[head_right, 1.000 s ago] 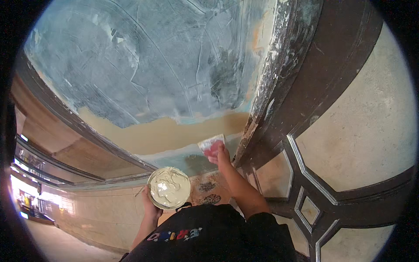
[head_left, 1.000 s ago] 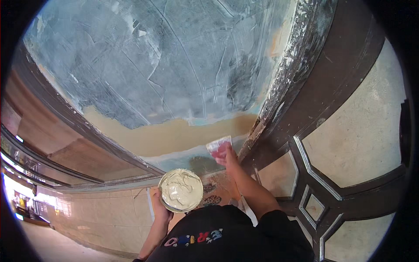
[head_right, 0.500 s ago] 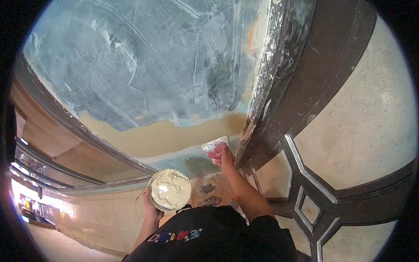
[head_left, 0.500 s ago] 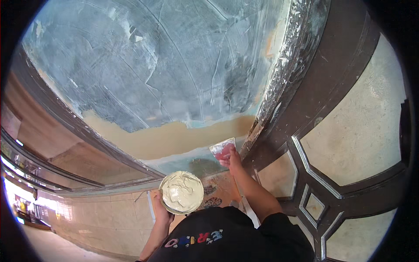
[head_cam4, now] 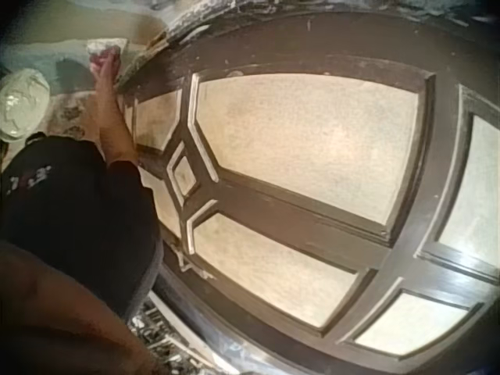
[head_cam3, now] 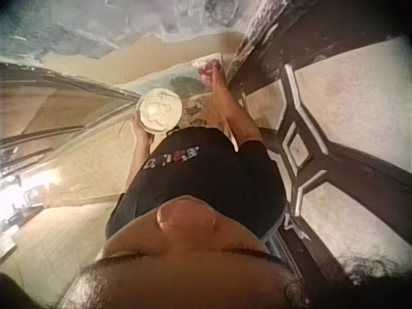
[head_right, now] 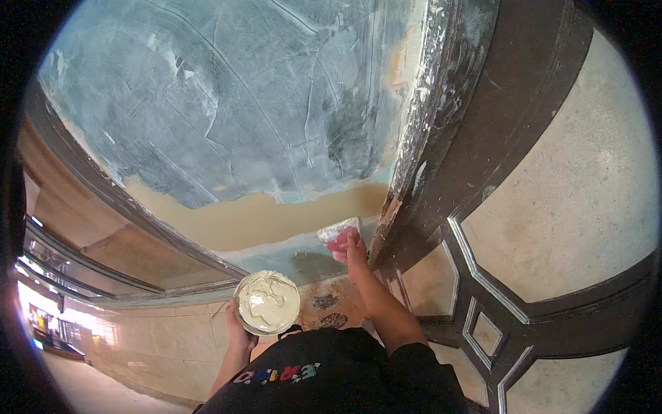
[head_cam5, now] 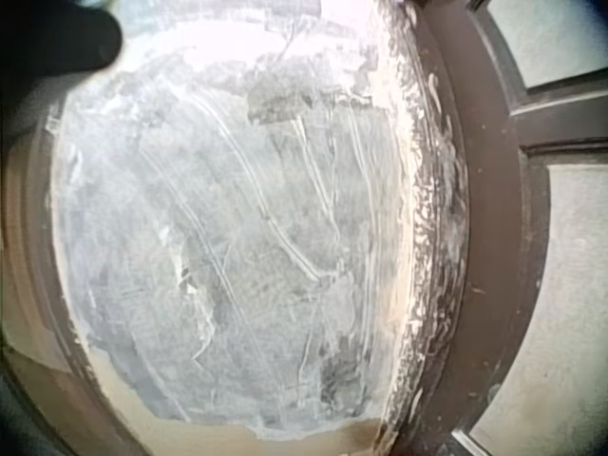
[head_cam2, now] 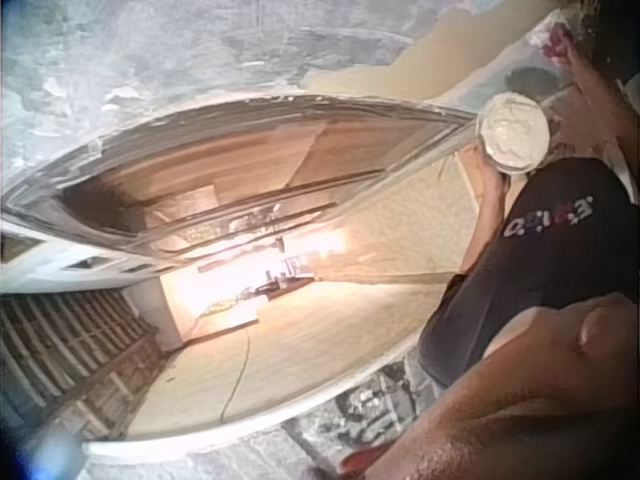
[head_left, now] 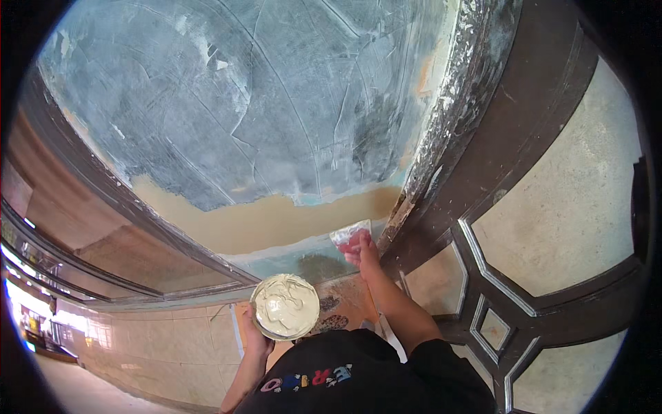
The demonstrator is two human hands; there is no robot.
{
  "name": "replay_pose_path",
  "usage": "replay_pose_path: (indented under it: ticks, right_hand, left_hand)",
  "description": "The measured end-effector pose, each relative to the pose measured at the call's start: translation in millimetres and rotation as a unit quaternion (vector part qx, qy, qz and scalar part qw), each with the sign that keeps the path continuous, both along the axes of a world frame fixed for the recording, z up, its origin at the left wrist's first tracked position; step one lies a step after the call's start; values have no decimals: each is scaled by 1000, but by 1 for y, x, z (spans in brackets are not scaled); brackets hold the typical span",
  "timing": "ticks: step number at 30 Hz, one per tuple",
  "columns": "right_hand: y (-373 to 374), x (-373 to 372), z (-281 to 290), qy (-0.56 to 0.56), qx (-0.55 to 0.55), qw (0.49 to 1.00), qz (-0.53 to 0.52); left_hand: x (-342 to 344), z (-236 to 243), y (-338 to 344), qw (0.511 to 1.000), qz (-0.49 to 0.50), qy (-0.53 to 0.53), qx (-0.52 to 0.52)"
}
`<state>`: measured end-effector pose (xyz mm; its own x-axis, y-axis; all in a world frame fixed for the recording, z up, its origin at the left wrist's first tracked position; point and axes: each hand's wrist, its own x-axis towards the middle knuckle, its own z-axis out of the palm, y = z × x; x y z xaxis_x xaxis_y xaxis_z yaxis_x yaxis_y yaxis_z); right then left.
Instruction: The person applies filler compound from a container tub onto a section of a wall using a putty knife.
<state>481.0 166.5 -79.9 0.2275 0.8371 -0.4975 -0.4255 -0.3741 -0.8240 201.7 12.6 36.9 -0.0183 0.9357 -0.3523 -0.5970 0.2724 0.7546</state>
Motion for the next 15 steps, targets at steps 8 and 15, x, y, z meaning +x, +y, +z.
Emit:
replay_pose_path:
  ticks: [8,15]
  right_hand:
    - [38,15,34,-7,112,994,3]
    - [7,-27,13,63,-2,998,4]
  left_hand:
    - [4,6,-1,1000,1,-8,5]
    - [-3,-7,-7,1000,18,12,7]
